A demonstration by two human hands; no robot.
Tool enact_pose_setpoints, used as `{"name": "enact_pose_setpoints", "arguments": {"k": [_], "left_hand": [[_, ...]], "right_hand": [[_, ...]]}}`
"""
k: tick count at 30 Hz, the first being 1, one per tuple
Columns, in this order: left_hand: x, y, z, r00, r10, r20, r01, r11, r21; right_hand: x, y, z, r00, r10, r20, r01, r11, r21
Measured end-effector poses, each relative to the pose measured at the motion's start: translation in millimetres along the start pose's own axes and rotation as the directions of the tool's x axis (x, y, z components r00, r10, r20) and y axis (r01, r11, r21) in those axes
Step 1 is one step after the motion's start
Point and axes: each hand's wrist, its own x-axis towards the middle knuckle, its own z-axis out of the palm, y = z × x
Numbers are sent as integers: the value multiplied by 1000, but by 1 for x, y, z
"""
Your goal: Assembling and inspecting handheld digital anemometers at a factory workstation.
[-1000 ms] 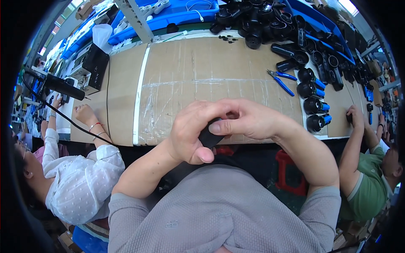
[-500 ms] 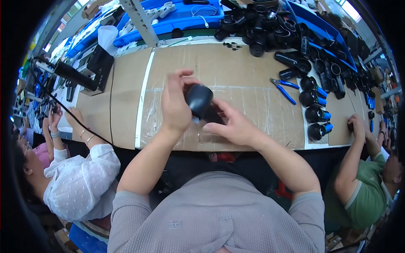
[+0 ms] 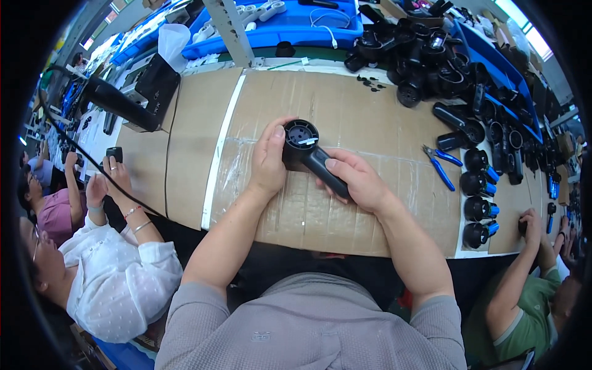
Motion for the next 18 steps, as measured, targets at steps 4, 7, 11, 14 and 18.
{"name": "enact_pose_setpoints", "arguments": {"k": [4,7,11,14,18], "left_hand": [[2,9,-3,998,-5,63,10,997,-81],[4,2,-3,997,2,73,5,995,-103],[1,1,5,996,71,55,-67,994,-86],[-5,10,18,975,220,-14,-218,973,70],[-2,5,1,998,57,14,-56,996,-68]], "right_hand": [[-2,2,7,997,-64,-45,62,997,-51],[1,8,4,995,-85,-48,83,995,-47],[2,11,2,991,-120,-60,115,990,-77],[0,13,6,988,-135,-79,123,982,-141],[-6,15,17,979,-186,-88,150,937,-317]]}}
